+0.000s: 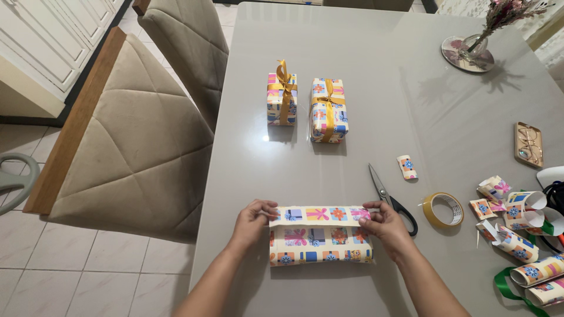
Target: The person wraps a small rectangular box with patterned gift paper on a dining table. They fold the paper around the box, cut and apply clear tape to secure the seams, and trim excess paper with scissors. Two already wrapped gifts are visible nearby.
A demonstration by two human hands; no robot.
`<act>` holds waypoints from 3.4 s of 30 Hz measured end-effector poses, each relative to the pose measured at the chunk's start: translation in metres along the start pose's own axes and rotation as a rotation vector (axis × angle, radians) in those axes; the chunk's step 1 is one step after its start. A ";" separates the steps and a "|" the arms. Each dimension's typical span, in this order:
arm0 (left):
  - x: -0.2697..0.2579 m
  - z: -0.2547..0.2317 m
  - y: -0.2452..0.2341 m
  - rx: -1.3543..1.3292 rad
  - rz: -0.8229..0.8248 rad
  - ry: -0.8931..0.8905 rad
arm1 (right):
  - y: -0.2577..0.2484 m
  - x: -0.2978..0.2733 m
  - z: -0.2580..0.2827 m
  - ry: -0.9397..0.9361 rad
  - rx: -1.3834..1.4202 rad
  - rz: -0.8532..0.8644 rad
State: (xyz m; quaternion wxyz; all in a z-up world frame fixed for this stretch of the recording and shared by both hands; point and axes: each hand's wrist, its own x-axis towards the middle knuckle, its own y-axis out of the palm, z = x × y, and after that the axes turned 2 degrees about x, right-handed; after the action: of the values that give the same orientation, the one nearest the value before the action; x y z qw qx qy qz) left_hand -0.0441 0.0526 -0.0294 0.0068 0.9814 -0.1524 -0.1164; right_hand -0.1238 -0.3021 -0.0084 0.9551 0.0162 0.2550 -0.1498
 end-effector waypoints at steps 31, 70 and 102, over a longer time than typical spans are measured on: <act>0.102 -0.015 0.044 1.152 -0.334 0.351 | 0.040 0.132 0.010 -0.329 -0.576 -0.345; 0.149 0.003 0.037 1.408 0.150 1.144 | 0.073 0.128 0.032 -1.294 -1.285 0.177; 0.129 -0.004 -0.021 1.341 0.213 0.932 | 0.010 0.128 0.025 -1.150 -1.402 0.079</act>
State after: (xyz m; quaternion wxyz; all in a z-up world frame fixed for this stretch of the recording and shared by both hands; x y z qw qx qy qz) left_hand 0.0825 0.0336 -0.0561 -0.5073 0.7050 -0.2635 0.4197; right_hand -0.0036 -0.3312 -0.0500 0.7303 -0.6375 -0.2291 0.0878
